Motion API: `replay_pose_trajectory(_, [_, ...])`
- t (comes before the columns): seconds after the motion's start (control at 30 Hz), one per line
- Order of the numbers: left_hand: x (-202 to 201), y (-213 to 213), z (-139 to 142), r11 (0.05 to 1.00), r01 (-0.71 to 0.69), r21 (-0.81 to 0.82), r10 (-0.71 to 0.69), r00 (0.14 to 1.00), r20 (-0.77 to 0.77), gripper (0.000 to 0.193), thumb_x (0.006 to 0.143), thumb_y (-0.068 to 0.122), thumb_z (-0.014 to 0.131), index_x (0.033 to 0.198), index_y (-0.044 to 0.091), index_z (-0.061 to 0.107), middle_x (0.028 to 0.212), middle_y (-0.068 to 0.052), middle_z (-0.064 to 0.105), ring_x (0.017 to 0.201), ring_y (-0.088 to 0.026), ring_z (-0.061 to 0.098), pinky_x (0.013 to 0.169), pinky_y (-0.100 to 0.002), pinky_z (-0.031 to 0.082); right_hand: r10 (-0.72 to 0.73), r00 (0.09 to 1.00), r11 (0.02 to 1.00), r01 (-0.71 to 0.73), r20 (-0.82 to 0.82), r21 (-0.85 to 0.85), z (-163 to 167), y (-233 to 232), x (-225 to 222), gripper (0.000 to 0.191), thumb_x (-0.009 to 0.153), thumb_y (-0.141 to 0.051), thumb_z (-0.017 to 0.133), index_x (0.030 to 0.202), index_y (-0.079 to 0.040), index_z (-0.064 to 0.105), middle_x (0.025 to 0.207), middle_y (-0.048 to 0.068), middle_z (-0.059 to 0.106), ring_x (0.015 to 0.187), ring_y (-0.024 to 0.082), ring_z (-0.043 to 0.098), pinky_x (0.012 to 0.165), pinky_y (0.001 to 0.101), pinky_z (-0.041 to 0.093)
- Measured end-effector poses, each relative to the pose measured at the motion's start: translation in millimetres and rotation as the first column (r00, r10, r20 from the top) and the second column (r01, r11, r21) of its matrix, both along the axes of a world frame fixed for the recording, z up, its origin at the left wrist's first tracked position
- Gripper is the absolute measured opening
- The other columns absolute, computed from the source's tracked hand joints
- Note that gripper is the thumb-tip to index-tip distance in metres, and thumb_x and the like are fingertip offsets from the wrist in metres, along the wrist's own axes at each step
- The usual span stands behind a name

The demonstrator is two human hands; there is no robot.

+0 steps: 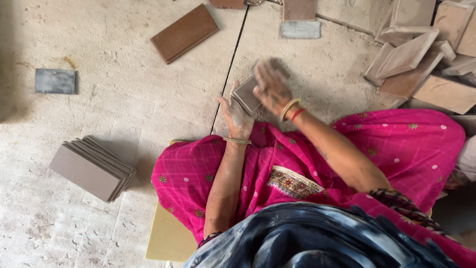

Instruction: The person sits on the floor and smooths rectangular blocks using a sanding block. They rub the sanding block over the surfaces and edges of each block, then place the finished blocks into a stack on the left.

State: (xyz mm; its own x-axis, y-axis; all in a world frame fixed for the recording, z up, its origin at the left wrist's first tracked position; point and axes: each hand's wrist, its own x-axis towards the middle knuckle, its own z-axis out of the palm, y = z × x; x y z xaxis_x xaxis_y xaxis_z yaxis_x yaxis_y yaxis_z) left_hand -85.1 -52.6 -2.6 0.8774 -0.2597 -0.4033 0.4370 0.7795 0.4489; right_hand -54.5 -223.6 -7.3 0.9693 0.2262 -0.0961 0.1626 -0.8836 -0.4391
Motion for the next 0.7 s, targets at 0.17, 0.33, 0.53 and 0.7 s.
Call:
replay_pose_trajectory(0.17, [1.5, -7.0, -11.7, 0.98, 0.069, 0.186, -0.076, 0.997, 0.034, 0.067, 0.103, 0.047, 0.051, 0.15, 0.003, 0.033, 0.142, -0.023, 0.047, 0.132, -0.036, 0.049, 0.106, -0.047, 0.05, -0.183, 0.982, 0.978, 0.186, -0.035, 0.092, -12.5, -47.0, 0.8, 0.104, 0.097, -0.078, 0.003, 0.163, 0.002, 0.011, 0.171, 0.023, 0.009, 0.159, 0.037, 0.009, 0.129, 0.0466, 0.009])
replay_pose_trajectory(0.33, [2.7, -9.3, -29.0, 0.975, -0.11, 0.195, 0.07, 0.977, 0.201, 0.041, 0.106, 0.026, 0.07, 0.124, -0.007, 0.055, 0.111, -0.014, 0.066, 0.1, -0.025, 0.066, 0.084, -0.036, 0.059, -0.227, 0.973, 0.96, 0.231, -0.048, 0.156, -11.5, -46.0, -10.2, 0.097, 0.099, -0.073, 0.009, 0.164, -0.001, 0.014, 0.172, 0.02, 0.012, 0.159, 0.035, 0.011, 0.128, 0.0466, 0.011])
replay_pose_trajectory(0.53, [-2.3, 53.8, 31.7, 0.972, -0.234, 0.015, 0.226, 0.95, 0.214, 0.047, 0.097, 0.033, 0.069, 0.13, 0.002, 0.054, 0.118, -0.011, 0.066, 0.105, -0.025, 0.066, 0.09, -0.042, 0.058, -0.167, 0.983, 0.983, 0.161, 0.07, 0.084, -20.9, -57.4, -33.7, 0.081, 0.107, -0.061, 0.018, 0.163, -0.002, 0.024, 0.17, 0.02, 0.022, 0.158, 0.038, 0.018, 0.129, 0.0512, 0.013])
replay_pose_trajectory(0.7, [-12.6, 92.6, 91.4, 0.906, -0.376, -0.193, 0.405, 0.903, 0.141, 0.051, 0.101, 0.035, 0.064, 0.139, 0.003, 0.052, 0.129, -0.007, 0.065, 0.118, -0.024, 0.06, 0.104, -0.044, 0.046, -0.123, 0.943, 0.972, 0.177, 0.308, -0.154, -37.9, -57.0, -60.1, 0.079, 0.104, -0.059, 0.036, 0.163, -0.007, 0.034, 0.169, 0.017, 0.031, 0.154, 0.039, 0.027, 0.122, 0.0635, 0.015])
